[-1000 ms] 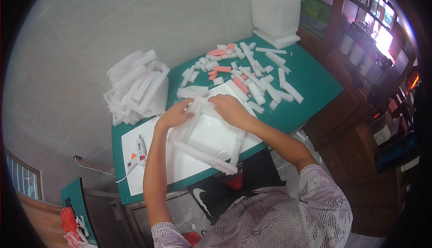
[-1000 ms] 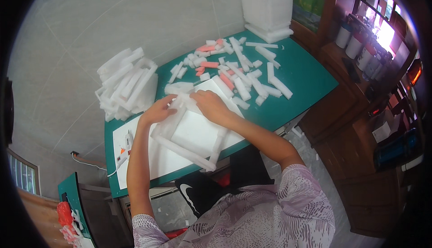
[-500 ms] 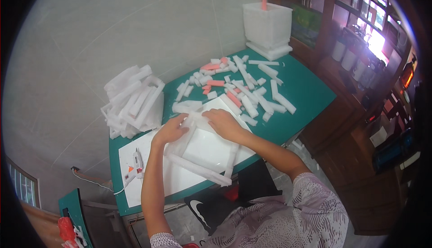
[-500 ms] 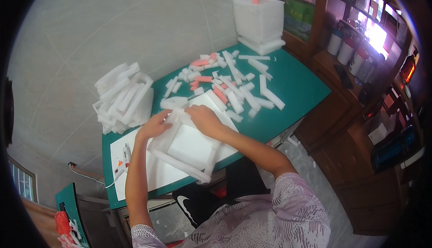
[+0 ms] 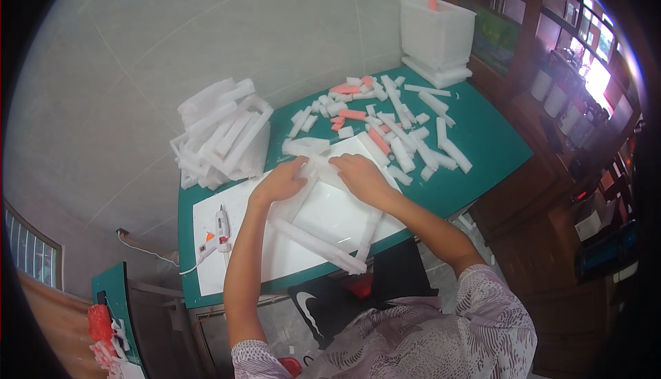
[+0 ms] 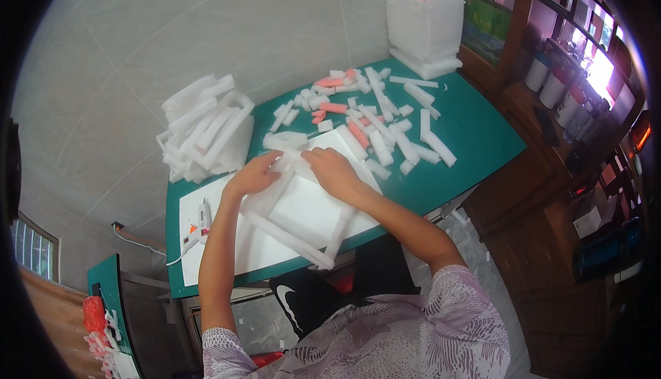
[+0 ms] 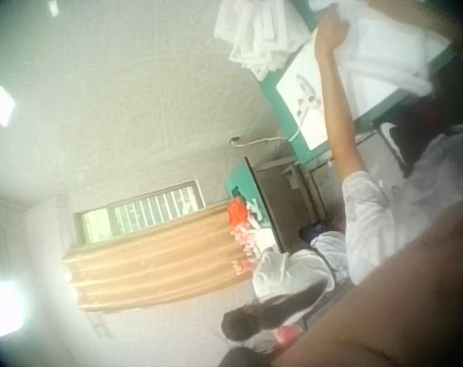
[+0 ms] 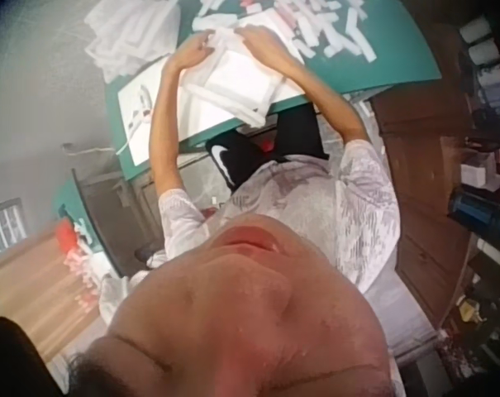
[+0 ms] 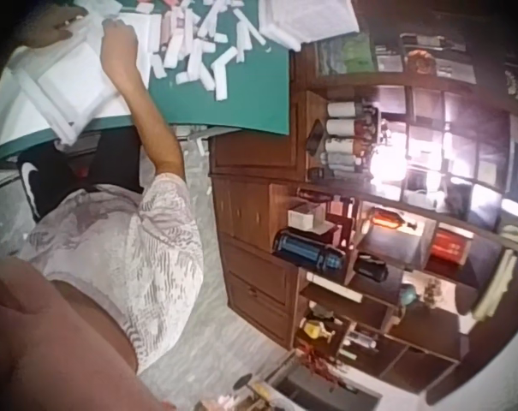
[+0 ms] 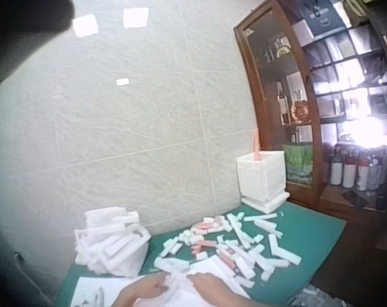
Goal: Applying hot glue to foam strips and assembling them into a rectangular frame for packaging.
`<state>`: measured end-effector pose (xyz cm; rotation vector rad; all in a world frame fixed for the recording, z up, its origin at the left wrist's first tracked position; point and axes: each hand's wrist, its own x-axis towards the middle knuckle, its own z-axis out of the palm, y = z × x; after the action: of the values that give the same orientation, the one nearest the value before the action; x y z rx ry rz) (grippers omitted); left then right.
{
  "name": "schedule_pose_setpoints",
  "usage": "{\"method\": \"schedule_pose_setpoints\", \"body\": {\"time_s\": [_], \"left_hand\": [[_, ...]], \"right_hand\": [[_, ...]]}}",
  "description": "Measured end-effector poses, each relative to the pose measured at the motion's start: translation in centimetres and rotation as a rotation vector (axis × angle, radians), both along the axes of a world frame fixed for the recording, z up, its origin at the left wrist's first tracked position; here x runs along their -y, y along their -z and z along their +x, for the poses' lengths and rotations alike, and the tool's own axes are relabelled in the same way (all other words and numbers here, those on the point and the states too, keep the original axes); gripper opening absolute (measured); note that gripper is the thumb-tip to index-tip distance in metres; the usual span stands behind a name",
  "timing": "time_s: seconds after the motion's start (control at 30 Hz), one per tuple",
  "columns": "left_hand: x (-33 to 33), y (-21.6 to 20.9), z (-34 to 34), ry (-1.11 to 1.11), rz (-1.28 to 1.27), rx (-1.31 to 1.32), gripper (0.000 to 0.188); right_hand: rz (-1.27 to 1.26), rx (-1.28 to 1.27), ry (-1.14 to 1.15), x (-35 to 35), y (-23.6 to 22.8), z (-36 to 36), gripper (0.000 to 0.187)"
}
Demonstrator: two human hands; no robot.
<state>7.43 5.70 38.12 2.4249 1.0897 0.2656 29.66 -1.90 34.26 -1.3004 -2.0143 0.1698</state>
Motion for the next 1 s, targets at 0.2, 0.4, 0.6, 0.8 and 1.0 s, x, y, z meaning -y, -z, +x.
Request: {"method": "schedule_pose_setpoints", "body": {"time_s": [0.2,0.4,0.6,0.8,1.0], "left_hand": [[0.36,-0.56,0.20,-0.008,-0.019,-0.011,0.054],[0.02,0.01,0.21,-0.001,0.005,0.023,0.051],[0.03,-0.08,-0.19,0.007,0.000,0.008,0.051],[0.28,0.35,-0.08,0.007,0.013,0.026,0.051],[-0.08,-0.01,-0.04,0.004,0.014,0.039,0.052]], "right_hand": [[0.009,0.011,-0.013,-0.27,0.14,0.03,0.030],[0.027,0.033,0.004,-0.23,0.00,0.07,0.029],[0.023,0.023,-0.006,-0.08,-0.39,-0.32,0.029],[0.057,0.064,0.023,0.24,0.30,-0.34,0.030],[0.034,0.091,0.008,-0.23,-0.19,-0.21,0.031]]}}
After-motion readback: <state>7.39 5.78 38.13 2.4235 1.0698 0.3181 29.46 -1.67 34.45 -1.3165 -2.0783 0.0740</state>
